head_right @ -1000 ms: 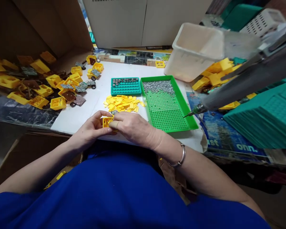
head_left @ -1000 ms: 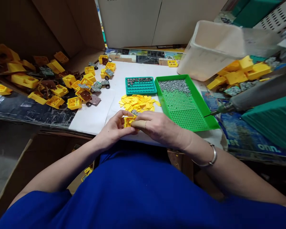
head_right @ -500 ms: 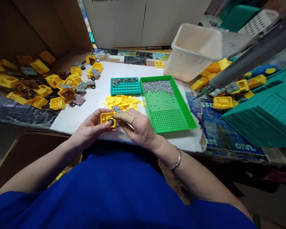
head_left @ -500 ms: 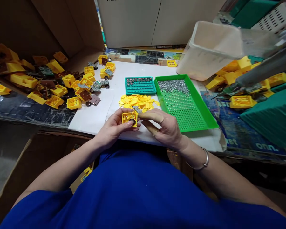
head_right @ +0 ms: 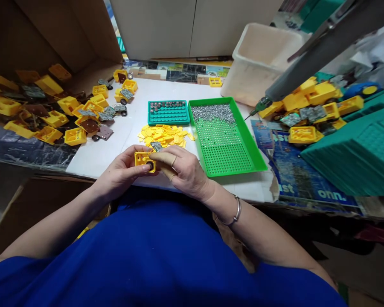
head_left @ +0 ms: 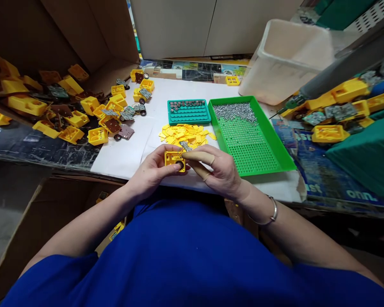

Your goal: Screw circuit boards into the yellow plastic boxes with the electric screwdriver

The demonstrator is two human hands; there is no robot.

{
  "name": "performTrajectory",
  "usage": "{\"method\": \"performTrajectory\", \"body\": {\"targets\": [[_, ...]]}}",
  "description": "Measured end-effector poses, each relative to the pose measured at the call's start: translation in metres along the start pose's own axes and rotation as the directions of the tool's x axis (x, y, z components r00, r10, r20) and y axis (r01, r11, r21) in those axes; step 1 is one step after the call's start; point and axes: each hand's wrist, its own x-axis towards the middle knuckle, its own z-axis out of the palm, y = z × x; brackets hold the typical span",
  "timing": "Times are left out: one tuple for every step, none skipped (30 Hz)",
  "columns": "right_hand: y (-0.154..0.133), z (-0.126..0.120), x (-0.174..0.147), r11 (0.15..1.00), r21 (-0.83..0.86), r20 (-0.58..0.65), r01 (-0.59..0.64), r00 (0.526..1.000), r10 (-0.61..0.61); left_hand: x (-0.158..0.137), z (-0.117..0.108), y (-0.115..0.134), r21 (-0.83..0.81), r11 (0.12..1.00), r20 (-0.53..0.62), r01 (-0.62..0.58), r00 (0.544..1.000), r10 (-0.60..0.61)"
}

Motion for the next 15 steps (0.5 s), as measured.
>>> {"method": "performTrajectory", "body": {"targets": [[0.001, -0.001, 0.0, 1.0, -0.018, -0.021, -0.003, 1.0, 0.003, 0.0, 0.0, 0.0, 0.004, 1.0, -0.01, 0.002, 1.0, -0.002], [0.002, -0.001, 0.0, 0.999, -0.039, -0.04, -0.009, 0.999, 0.007, 0.0, 0.0, 0.001, 0.007, 1.0, -0.02, 0.005, 1.0, -0.005], [0.003, -0.002, 0.0, 0.998, -0.056, -0.051, -0.017, 0.999, 0.014, 0.0, 0.0, 0.002, 0.007, 1.0, -0.026, 0.016, 1.0, -0.016], [0.004, -0.002, 0.0, 0.998, -0.066, -0.047, -0.022, 0.999, 0.019, -0.001, 0.0, 0.004, 0.002, 0.999, -0.024, 0.035, 0.999, -0.035], [0.005, -0.002, 0.0, 0.998, -0.066, -0.026, -0.018, 1.0, 0.016, -0.001, -0.001, 0.005, -0.007, 0.998, -0.013, 0.059, 0.998, -0.059], [0.006, -0.002, 0.001, 0.998, -0.057, 0.007, -0.003, 1.0, 0.003, -0.002, -0.002, 0.007, -0.019, 0.996, 0.007, 0.087, 0.996, -0.087], [0.006, -0.002, 0.002, 0.999, -0.038, 0.046, 0.022, 0.999, -0.02, -0.003, -0.003, 0.009, -0.029, 0.993, 0.035, 0.114, 0.993, -0.113], [0.007, -0.002, 0.003, 0.998, -0.015, 0.078, 0.053, 0.996, -0.052, -0.003, -0.003, 0.01, -0.038, 0.99, 0.066, 0.137, 0.989, -0.134], [0.007, -0.001, 0.005, 0.996, 0.006, 0.099, 0.085, 0.991, -0.086, -0.004, -0.004, 0.012, -0.045, 0.987, 0.094, 0.153, 0.985, -0.148], [0.007, -0.002, 0.006, 0.993, 0.02, 0.107, 0.113, 0.988, -0.115, -0.005, -0.004, 0.013, -0.052, 0.986, 0.112, 0.16, 0.982, -0.154], [0.006, -0.002, 0.007, 0.991, 0.021, 0.101, 0.13, 0.986, -0.131, -0.006, -0.004, 0.014, -0.055, 0.985, 0.118, 0.162, 0.981, -0.155], [0.005, -0.003, 0.009, 0.991, 0.006, 0.082, 0.132, 0.988, -0.132, -0.007, -0.003, 0.014, -0.054, 0.986, 0.106, 0.156, 0.983, -0.15], [0.005, -0.005, 0.01, 0.992, -0.022, 0.053, 0.122, 0.991, -0.121, -0.008, -0.003, 0.014, -0.045, 0.989, 0.077, 0.142, 0.987, -0.138], [0.003, -0.006, 0.011, 0.993, -0.055, 0.02, 0.102, 0.995, -0.101, -0.008, -0.002, 0.013, -0.027, 0.993, 0.035, 0.119, 0.992, -0.118], [0.002, -0.007, 0.011, 0.994, -0.083, -0.014, 0.074, 0.997, -0.075, -0.008, -0.001, 0.012, -0.001, 0.996, -0.016, 0.087, 0.996, -0.087]]}}
